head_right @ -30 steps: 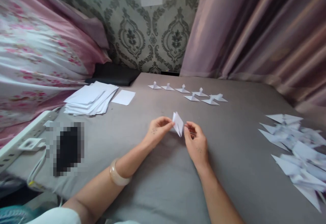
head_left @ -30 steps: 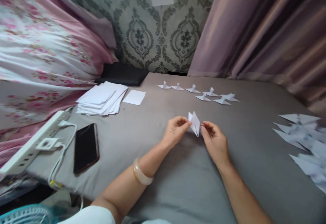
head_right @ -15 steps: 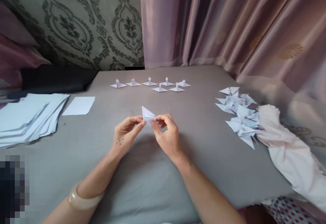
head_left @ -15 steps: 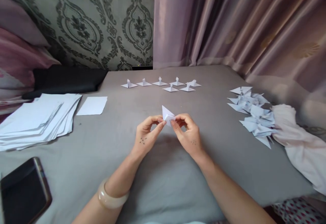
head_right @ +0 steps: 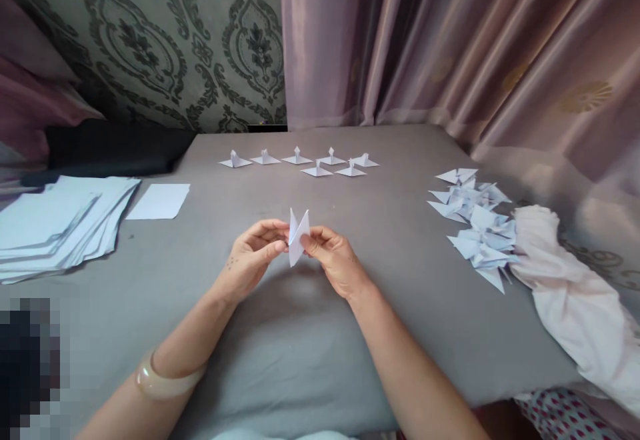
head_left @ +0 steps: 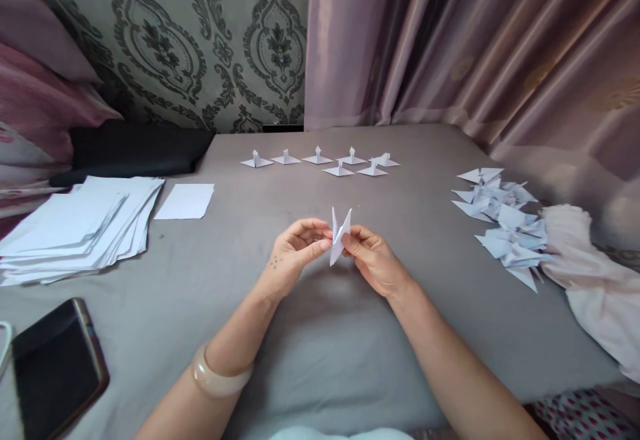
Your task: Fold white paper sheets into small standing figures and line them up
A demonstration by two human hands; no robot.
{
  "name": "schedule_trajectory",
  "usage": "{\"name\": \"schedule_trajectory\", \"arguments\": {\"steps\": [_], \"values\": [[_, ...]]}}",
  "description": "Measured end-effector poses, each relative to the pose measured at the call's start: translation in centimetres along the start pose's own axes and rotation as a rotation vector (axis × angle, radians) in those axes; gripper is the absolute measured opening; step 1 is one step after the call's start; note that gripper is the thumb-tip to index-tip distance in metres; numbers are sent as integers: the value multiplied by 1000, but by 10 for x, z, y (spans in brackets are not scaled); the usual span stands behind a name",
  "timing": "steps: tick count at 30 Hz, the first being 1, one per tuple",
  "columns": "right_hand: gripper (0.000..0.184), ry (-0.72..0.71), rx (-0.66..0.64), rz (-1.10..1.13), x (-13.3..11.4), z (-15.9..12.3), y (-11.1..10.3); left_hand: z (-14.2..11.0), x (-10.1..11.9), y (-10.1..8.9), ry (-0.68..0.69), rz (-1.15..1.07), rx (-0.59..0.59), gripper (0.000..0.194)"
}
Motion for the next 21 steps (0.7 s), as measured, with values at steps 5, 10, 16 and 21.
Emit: {"name": "schedule_trajectory", "arguments": {"steps": [5, 10, 16, 21], "values": [[22, 26, -33, 5, 2, 1, 2, -1, 0, 2, -33, -33, -26, 23], [17, 55, -106, 48, 4, 1, 2, -2, -1, 5, -67, -67, -38, 21], [18, 97, -146, 60, 9, 2, 0, -2, 0, 5, -81, -86, -36, 21], [19, 83, -144, 26, 5, 1, 0, -3, 2, 2, -100, -17, 16, 20]]}}
Point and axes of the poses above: each hand's wrist, its own z-axis towards the middle knuckle, its own y-axis out of the palm, x = y × z, the point moved 5 cm from there along z, towards the middle knuckle, and after that the axes turned 10 degrees about y, right-handed, at the moved point
